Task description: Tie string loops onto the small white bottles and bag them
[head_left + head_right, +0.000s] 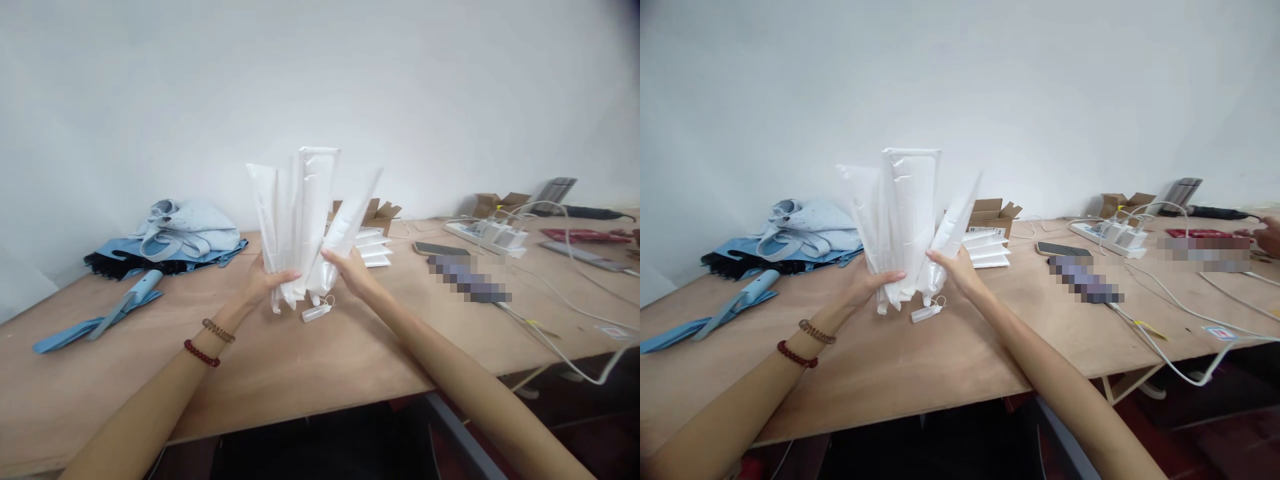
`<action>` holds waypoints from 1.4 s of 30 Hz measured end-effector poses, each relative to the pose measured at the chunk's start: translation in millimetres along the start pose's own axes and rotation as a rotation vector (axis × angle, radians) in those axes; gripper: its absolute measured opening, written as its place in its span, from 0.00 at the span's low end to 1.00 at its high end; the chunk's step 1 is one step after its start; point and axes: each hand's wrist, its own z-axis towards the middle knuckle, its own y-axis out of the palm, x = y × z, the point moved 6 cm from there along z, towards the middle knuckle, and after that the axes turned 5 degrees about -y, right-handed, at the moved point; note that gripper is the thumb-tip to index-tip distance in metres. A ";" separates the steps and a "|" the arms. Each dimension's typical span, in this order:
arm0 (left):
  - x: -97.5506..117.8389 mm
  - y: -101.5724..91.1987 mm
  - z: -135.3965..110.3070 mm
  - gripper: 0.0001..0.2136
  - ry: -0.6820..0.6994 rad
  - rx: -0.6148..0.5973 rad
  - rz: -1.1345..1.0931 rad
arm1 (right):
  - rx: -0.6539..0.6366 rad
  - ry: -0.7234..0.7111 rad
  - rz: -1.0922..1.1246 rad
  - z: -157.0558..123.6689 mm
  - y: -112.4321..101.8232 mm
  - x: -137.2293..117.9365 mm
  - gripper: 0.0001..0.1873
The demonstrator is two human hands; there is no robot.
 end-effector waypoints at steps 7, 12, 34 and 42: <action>-11.6 5.3 0.0 0.34 0.027 0.027 0.081 | -0.162 -0.055 -0.241 -7.4 17.8 -0.7 0.56; -10.3 16.8 -3.1 0.33 0.015 -0.099 0.017 | -0.150 -0.001 -0.213 -9.9 20.4 0.0 0.56; -6.1 -11.3 5.7 0.22 -0.016 0.070 -0.017 | 0.079 -0.163 -0.327 -5.5 -1.5 -9.5 0.32; -7.2 -22.1 9.5 0.25 -0.001 0.175 -0.019 | 0.196 -0.220 -0.437 -6.8 -6.1 -17.6 0.28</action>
